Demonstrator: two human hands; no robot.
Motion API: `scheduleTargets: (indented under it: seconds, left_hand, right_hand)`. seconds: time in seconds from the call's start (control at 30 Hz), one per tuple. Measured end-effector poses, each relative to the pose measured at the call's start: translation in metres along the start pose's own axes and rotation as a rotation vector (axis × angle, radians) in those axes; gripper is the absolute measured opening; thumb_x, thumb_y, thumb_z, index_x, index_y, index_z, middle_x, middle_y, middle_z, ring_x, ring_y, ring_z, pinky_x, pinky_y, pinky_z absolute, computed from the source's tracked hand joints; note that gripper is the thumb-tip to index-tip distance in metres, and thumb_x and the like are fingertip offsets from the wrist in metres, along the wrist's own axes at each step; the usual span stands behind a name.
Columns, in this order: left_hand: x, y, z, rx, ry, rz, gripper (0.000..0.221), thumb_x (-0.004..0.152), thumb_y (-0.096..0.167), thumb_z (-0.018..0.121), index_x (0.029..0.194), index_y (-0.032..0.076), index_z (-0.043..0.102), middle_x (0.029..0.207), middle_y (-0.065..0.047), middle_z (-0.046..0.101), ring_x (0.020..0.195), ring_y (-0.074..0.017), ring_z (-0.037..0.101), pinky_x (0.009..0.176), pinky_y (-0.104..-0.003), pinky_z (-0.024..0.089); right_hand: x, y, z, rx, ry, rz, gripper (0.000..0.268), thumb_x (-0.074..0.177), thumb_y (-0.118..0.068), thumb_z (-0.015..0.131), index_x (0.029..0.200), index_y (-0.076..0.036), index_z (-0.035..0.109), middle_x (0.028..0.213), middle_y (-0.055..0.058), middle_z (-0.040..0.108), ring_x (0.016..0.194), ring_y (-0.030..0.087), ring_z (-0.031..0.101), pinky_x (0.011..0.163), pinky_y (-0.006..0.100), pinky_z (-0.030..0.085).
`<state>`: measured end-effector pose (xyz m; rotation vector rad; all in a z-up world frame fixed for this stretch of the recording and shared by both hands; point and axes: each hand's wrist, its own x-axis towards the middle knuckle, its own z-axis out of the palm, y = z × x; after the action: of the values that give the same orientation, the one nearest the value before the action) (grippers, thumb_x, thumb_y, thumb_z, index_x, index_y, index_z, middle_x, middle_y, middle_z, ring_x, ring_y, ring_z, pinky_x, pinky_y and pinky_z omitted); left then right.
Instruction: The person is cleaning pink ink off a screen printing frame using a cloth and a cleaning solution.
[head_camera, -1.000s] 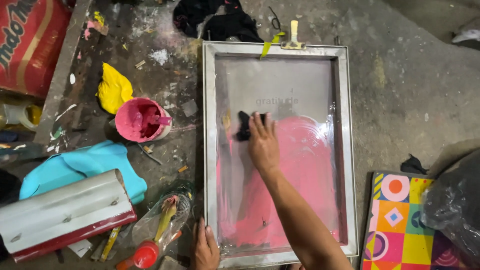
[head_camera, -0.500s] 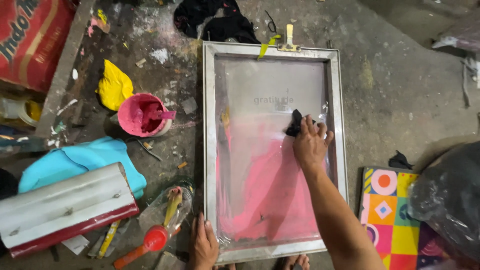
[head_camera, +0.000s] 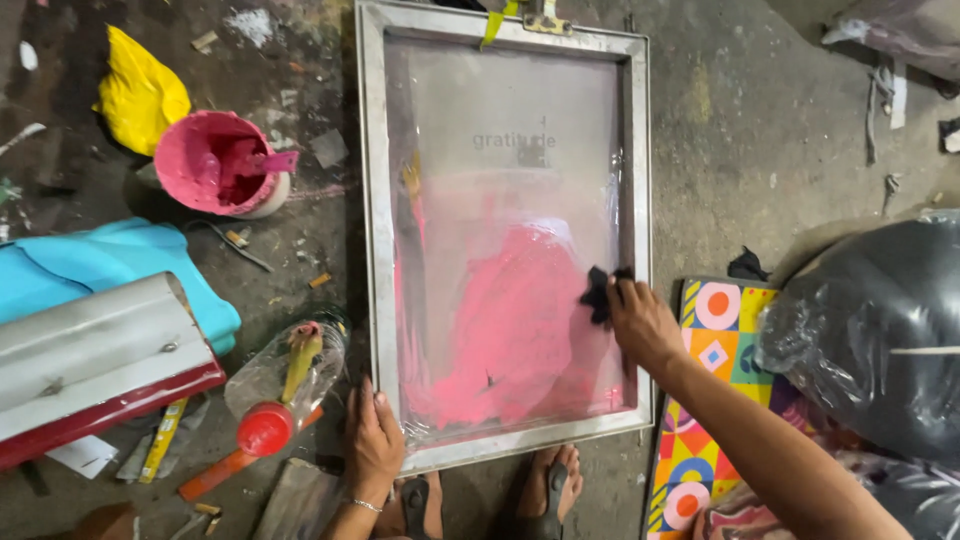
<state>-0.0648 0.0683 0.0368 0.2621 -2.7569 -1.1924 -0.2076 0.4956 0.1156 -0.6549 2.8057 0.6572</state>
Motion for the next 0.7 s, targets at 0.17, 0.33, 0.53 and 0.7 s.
scheduleTargets:
  seconds: [0.17, 0.33, 0.53, 0.7]
  left_hand:
    - [0.000, 0.004, -0.004, 0.032, -0.046, -0.044, 0.048, 0.108, 0.023, 0.044, 0.138, -0.013, 0.055, 0.132, -0.038, 0.060, 0.125, -0.0497, 0.059, 0.106, -0.049, 0.049]
    - [-0.002, 0.001, -0.001, 0.016, -0.052, -0.058, 0.049, 0.109, 0.023, 0.043, 0.140, -0.013, 0.054, 0.131, -0.042, 0.057, 0.121, -0.0544, 0.058, 0.103, -0.053, 0.048]
    - [0.004, 0.011, -0.007, -0.034, -0.062, -0.079, 0.051, 0.110, 0.025, 0.040, 0.140, -0.014, 0.052, 0.134, -0.040, 0.057, 0.123, -0.0535, 0.057, 0.104, -0.054, 0.048]
    - [0.020, 0.028, -0.017, 0.040, 0.074, 0.011, 0.038, 0.109, 0.018, 0.047, 0.130, -0.007, 0.065, 0.106, -0.030, 0.066, 0.092, -0.0491, 0.067, 0.074, -0.050, 0.056]
  right_hand:
    - [-0.070, -0.027, -0.014, 0.342, -0.594, 0.013, 0.042, 0.099, -0.007, 0.053, 0.139, -0.005, 0.041, 0.112, 0.012, 0.058, 0.089, 0.024, 0.068, 0.074, 0.041, 0.068]
    - [-0.122, -0.049, 0.023, 0.466, -0.466, 0.156, 0.030, 0.093, -0.030, 0.061, 0.117, -0.014, 0.054, 0.100, 0.009, 0.066, 0.080, 0.036, 0.072, 0.059, 0.052, 0.057]
    - [-0.095, -0.094, -0.016, 0.786, -0.264, 0.141, 0.021, 0.093, -0.028, 0.065, 0.108, -0.014, 0.060, 0.098, 0.007, 0.072, 0.072, 0.032, 0.073, 0.057, 0.045, 0.061]
    - [-0.047, -0.177, -0.050, 0.853, 0.029, -0.052, 0.013, 0.079, -0.028, 0.079, 0.085, -0.024, 0.068, 0.077, -0.001, 0.065, 0.066, 0.029, 0.073, 0.055, 0.040, 0.059]
